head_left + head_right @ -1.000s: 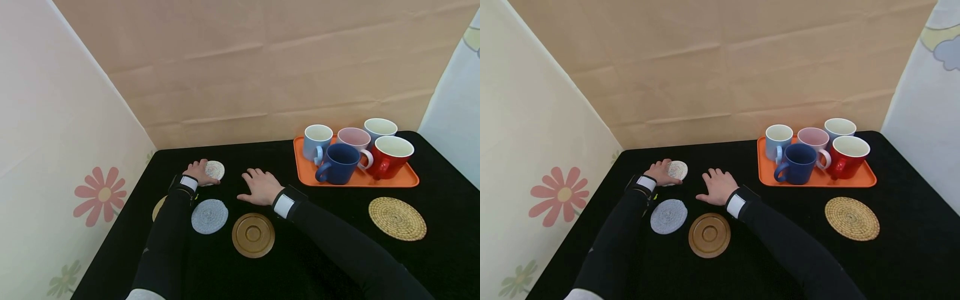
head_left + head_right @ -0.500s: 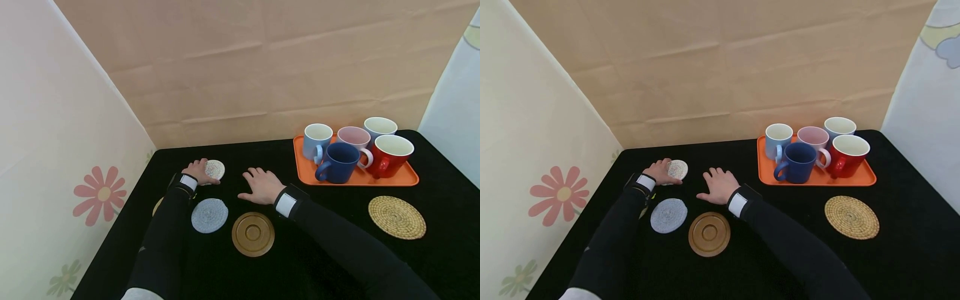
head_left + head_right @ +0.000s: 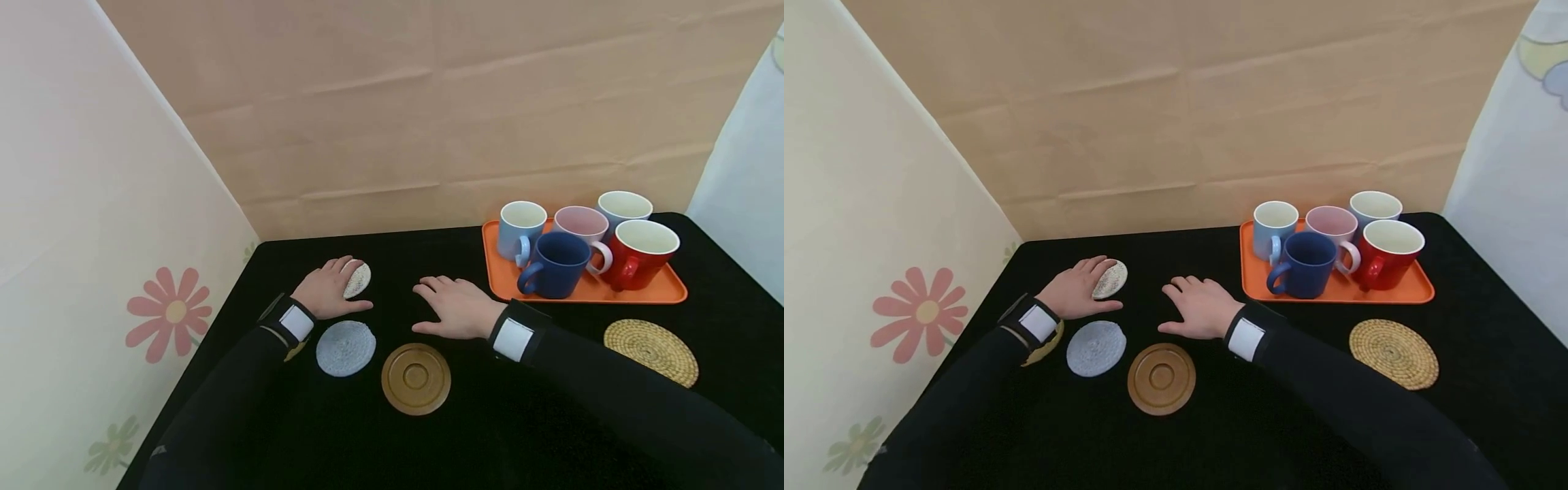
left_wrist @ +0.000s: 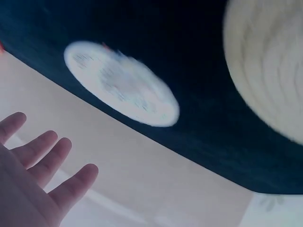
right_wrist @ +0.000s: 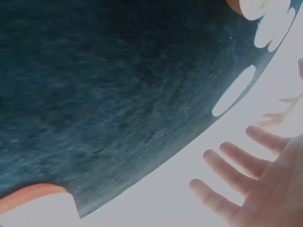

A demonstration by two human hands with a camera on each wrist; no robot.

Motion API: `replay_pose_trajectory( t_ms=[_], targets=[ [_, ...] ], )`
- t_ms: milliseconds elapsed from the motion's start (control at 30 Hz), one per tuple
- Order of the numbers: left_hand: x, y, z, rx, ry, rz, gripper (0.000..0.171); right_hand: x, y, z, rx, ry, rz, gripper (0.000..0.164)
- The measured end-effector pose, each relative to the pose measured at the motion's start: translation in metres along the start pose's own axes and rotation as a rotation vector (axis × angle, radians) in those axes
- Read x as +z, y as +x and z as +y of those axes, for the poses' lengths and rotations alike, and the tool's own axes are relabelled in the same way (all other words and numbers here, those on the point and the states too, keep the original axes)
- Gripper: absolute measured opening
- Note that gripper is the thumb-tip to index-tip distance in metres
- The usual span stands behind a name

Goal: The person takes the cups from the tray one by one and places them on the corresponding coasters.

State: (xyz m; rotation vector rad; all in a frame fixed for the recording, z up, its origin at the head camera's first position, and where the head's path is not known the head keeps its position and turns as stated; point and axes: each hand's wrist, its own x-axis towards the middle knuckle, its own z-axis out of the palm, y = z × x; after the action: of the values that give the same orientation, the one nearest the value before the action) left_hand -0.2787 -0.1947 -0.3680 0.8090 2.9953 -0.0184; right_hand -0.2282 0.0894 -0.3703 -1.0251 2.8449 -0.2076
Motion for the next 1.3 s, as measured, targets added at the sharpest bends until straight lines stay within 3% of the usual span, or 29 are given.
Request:
replay_pose_trajectory(
  t_ms=[400, 633, 933, 1300],
  targets=[
    [0.007, -0.044, 0.055, 0.199, -0.208, -0.102, 0.095, 0.015, -0.048, 0.002, -0.109, 0.057, -0.009, 0.079],
    [0.017, -0.063, 0.078, 0.284, -0.218, -0.172, 0.106, 0.033, -0.068, -0.002, -0.124, 0.105, -0.037, 0.083],
    [0.032, -0.072, 0.086, 0.318, -0.182, -0.19, 0.112, 0.045, -0.073, -0.009, -0.103, 0.133, -0.06, 0.092],
    [0.036, -0.068, 0.093, 0.308, -0.134, -0.208, 0.112, 0.052, -0.072, -0.014, -0.115, 0.128, -0.05, 0.094]
  ],
)
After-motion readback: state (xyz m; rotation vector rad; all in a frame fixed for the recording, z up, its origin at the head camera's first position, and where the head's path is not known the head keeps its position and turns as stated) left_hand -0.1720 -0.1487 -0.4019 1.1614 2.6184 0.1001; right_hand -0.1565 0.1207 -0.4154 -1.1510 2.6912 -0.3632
